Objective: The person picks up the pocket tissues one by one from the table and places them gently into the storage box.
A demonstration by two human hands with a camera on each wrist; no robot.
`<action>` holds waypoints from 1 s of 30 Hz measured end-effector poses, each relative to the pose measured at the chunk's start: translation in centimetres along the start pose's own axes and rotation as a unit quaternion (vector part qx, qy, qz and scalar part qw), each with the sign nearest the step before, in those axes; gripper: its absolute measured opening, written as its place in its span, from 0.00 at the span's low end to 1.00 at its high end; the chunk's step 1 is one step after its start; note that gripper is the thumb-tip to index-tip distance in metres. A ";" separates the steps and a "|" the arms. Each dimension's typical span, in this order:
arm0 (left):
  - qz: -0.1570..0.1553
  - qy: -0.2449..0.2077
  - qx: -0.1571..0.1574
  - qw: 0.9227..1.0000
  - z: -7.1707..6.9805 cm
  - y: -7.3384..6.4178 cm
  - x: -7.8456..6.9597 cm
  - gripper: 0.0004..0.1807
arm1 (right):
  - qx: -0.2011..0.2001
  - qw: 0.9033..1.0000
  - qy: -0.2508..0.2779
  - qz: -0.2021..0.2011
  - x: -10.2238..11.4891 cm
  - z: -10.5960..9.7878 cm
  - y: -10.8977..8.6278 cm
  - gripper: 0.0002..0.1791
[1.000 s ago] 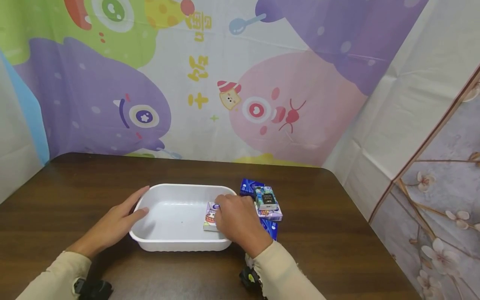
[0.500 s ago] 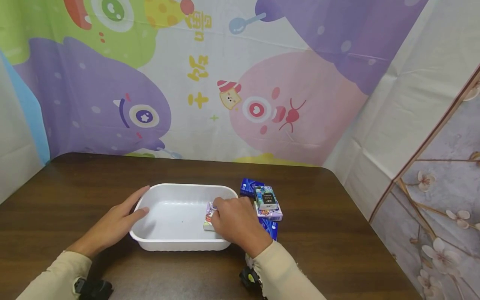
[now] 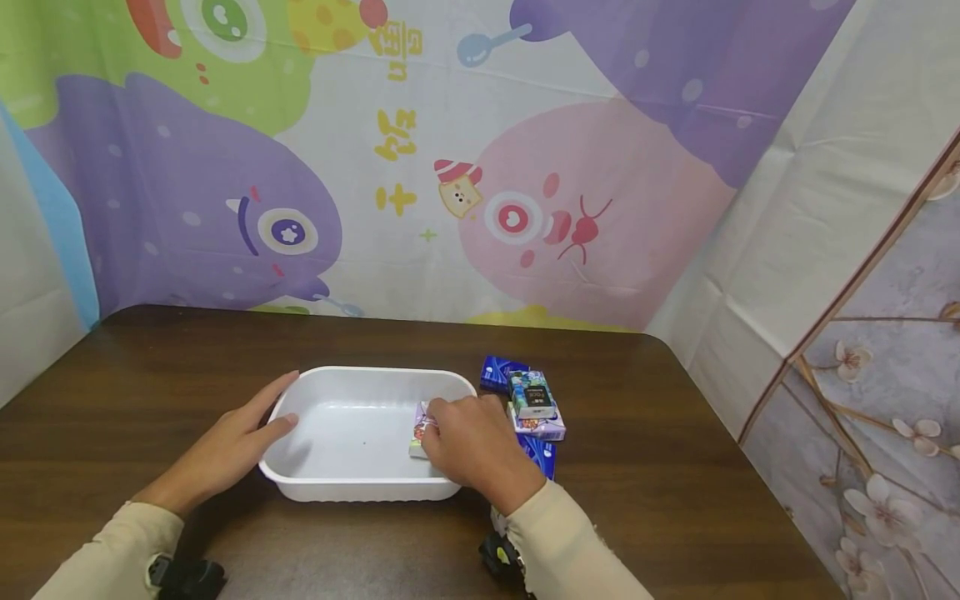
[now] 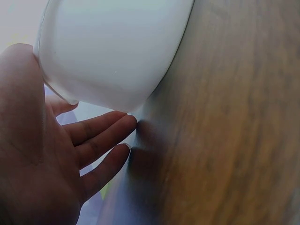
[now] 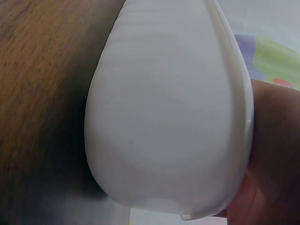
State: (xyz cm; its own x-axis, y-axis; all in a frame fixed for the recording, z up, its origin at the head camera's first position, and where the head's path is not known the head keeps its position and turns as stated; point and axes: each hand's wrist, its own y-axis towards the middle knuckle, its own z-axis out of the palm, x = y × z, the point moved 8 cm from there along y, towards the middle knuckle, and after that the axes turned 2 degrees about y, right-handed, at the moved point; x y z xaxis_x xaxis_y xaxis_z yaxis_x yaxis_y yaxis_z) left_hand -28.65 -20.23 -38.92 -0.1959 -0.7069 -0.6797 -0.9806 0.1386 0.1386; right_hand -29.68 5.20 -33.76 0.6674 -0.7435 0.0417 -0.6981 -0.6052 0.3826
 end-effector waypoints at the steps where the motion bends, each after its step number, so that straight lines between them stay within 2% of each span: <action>1: 0.000 0.000 0.000 1.000 0.0 0.0 0.0 0.36 | 0.005 1.000 -0.001 0.004 -0.1 0.0 0.0 0.07; 9: -0.002 -0.002 0.002 1.000 0.0 0.0 0.0 0.36 | 0.033 0.999 -0.011 0.032 -0.5 0.3 -0.1 0.08; 16: -0.004 0.001 0.004 1.000 0.1 0.1 0.1 0.36 | 0.041 0.998 -0.013 0.044 -0.5 0.2 -0.2 0.09; 24: -0.008 0.002 0.007 1.000 0.1 0.1 0.2 0.37 | 0.030 0.999 0.005 0.021 -0.1 0.1 -0.2 0.11; 30: -0.009 0.004 0.007 1.000 0.1 0.1 0.2 0.37 | 0.059 0.998 0.025 0.024 0.0 0.5 -0.2 0.15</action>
State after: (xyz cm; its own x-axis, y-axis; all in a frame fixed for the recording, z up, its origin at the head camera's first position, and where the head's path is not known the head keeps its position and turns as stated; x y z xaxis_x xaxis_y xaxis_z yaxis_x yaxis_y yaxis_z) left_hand -28.79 -20.28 -39.15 -0.1791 -0.7141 -0.6767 -0.9838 0.1364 0.1164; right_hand -29.67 5.23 -34.29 0.6419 -0.7595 0.1055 -0.7539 -0.6001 0.2674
